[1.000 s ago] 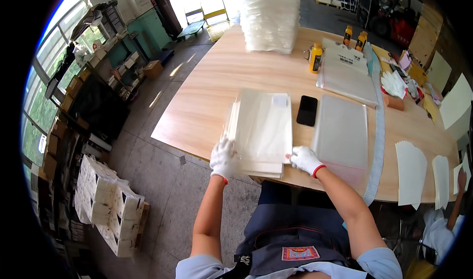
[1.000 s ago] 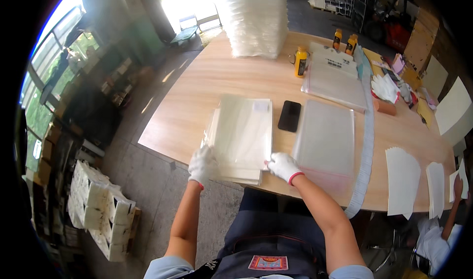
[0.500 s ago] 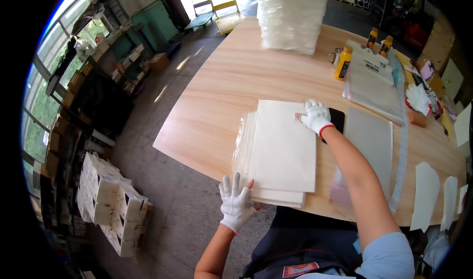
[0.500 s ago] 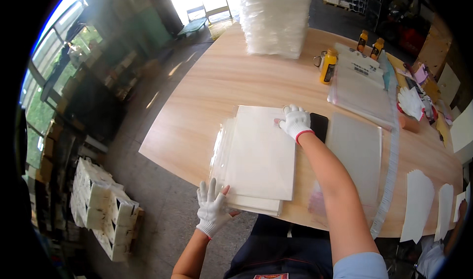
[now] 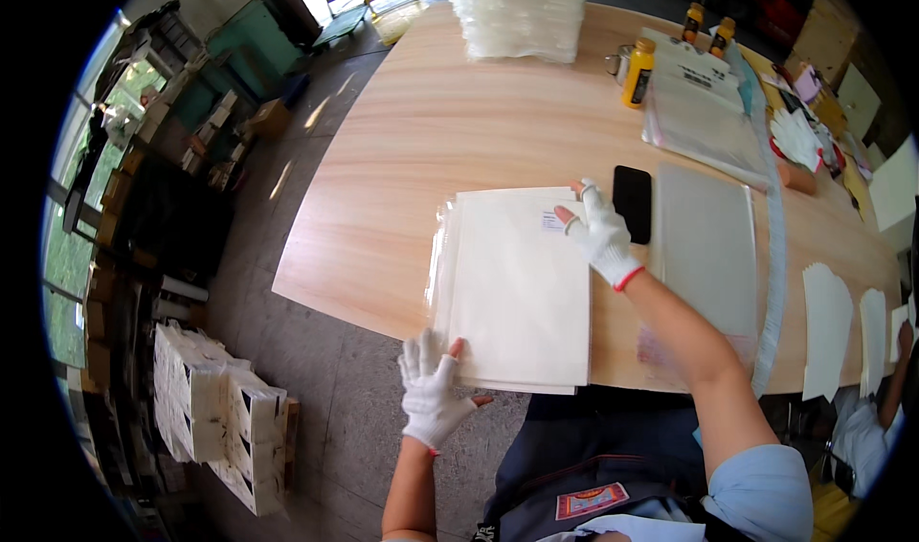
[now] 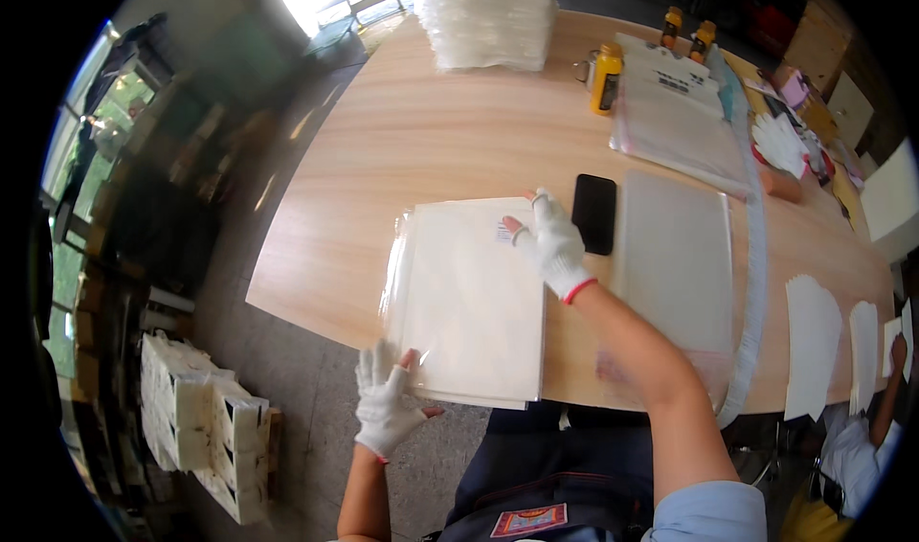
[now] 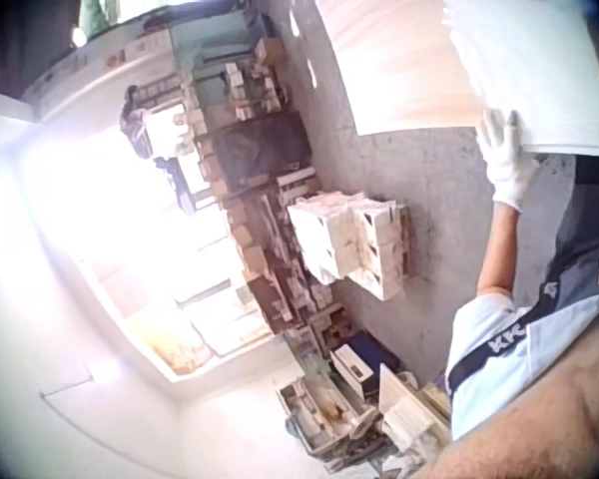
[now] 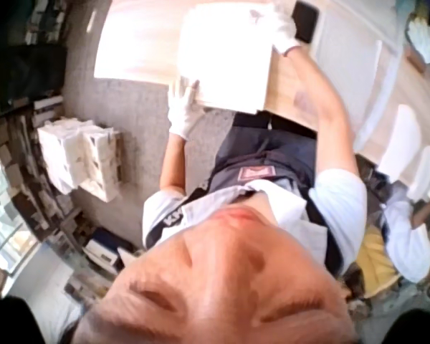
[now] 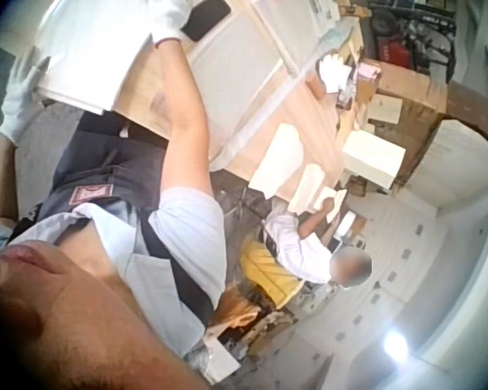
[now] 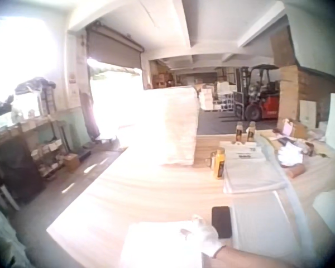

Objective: The person repeatedly picks up white rectangular sheets and inserts them into clear plastic sleeves. They smooth the sleeves to remove air bubbles and stack the packaged items on the table.

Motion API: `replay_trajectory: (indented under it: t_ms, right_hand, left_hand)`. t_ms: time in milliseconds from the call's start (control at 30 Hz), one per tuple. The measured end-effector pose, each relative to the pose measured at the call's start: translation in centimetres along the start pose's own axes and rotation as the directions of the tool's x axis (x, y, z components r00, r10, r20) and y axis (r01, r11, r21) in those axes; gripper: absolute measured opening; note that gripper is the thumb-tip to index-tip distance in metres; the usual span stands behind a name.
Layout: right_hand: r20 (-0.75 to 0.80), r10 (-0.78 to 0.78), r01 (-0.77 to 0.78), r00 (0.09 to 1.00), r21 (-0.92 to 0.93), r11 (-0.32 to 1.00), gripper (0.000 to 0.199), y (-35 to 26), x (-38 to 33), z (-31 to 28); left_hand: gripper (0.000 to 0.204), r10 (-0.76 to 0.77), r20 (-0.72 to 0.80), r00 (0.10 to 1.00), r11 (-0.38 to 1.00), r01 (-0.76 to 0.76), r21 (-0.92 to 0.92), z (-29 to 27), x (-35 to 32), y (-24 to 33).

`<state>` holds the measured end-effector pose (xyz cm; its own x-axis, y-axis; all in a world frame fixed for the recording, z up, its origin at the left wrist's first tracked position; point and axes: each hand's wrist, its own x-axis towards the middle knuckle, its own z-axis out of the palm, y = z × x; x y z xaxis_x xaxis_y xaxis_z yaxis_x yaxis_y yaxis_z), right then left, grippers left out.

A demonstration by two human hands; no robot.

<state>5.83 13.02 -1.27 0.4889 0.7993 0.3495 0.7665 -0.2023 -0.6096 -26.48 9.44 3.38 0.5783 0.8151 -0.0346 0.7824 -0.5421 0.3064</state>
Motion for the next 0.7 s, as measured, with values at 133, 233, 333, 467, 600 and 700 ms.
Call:
replay_trajectory:
  t_ms: [133, 233, 333, 467, 600, 700]
  right_hand:
    - [-0.003, -0.137, 0.137, 0.991, 0.05, 0.989, 0.054, -1.8, -7.0, -0.5]
    - [0.052, -0.191, 0.193, 0.98, -0.045, 0.98, 0.054, -3.2, -8.1, -1.0]
    - [0.025, -0.102, 0.104, 0.994, -0.101, 0.989, 0.053, -2.3, -6.3, -3.7]
    - [0.06, 0.291, -0.21, 0.955, -0.557, 0.803, 0.053, 1.5, -3.0, -7.1]
    - [0.165, 0.191, -0.053, 0.968, -0.607, 0.793, 0.053, 5.1, -2.7, -6.1]
    - [0.132, 0.11, -0.016, 0.985, -0.568, 0.823, 0.056, 6.8, -2.8, -5.4]
  left_hand:
    - [0.079, 0.069, -0.078, 0.995, 0.998, -0.07, -0.002, -2.4, 0.5, -0.2]
    - [0.059, 0.121, -0.011, 0.993, 0.992, -0.12, 0.04, -0.5, 1.9, -0.5]
    - [0.047, 0.156, 0.013, 0.988, 0.982, -0.156, 0.107, -0.2, 2.4, -0.3]
    - [0.044, 0.183, 0.017, 0.983, 0.978, -0.184, 0.095, -0.5, 2.8, 0.9]
    - [0.044, 0.267, -0.056, 0.962, 0.956, -0.258, 0.141, -0.1, 2.8, 1.4]
    - [0.047, 0.224, -0.007, 0.975, 0.966, -0.221, 0.135, 0.4, 2.8, 1.4]
